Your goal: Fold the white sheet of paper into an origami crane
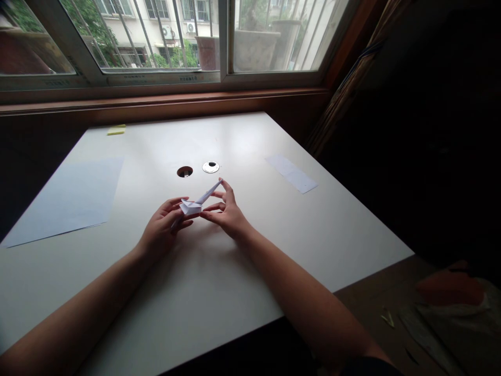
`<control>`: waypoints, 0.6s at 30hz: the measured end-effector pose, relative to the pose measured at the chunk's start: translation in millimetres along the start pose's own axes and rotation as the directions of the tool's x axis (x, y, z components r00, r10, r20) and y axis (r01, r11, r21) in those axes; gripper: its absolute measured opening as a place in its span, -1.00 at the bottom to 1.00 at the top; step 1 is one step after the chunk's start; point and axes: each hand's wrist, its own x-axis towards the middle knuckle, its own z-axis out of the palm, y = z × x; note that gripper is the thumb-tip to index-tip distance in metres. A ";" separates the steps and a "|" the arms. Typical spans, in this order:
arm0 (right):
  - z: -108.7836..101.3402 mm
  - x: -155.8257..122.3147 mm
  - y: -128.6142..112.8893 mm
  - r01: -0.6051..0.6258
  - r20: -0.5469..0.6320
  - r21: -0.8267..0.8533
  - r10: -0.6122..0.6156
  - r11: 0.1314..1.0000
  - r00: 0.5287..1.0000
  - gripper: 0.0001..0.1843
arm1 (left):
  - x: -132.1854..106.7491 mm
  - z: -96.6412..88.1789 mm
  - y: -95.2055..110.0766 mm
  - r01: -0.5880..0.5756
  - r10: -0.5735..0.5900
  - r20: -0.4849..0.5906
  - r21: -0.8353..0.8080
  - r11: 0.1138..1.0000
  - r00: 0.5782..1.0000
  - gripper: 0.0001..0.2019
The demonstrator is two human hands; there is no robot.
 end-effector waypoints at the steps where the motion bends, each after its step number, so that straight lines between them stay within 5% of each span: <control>1: -0.1 0.7 1.6 0.006 -0.003 0.006 -0.006 1.000 1.000 0.21 | -0.1 0.3 0.2 0.009 -0.009 0.012 -0.001 1.000 1.000 -0.59; 9: -1.1 1.3 -0.2 0.000 -0.070 0.017 0.001 1.000 0.998 0.03 | -1.1 4.1 3.1 0.058 -0.061 0.083 0.035 0.998 0.995 -0.58; 18: 0.4 -0.6 -2.8 0.022 -0.026 -0.065 -0.024 0.998 0.999 -0.50 | 3.6 -1.4 -2.4 0.055 -0.063 0.086 0.094 0.994 0.994 -0.64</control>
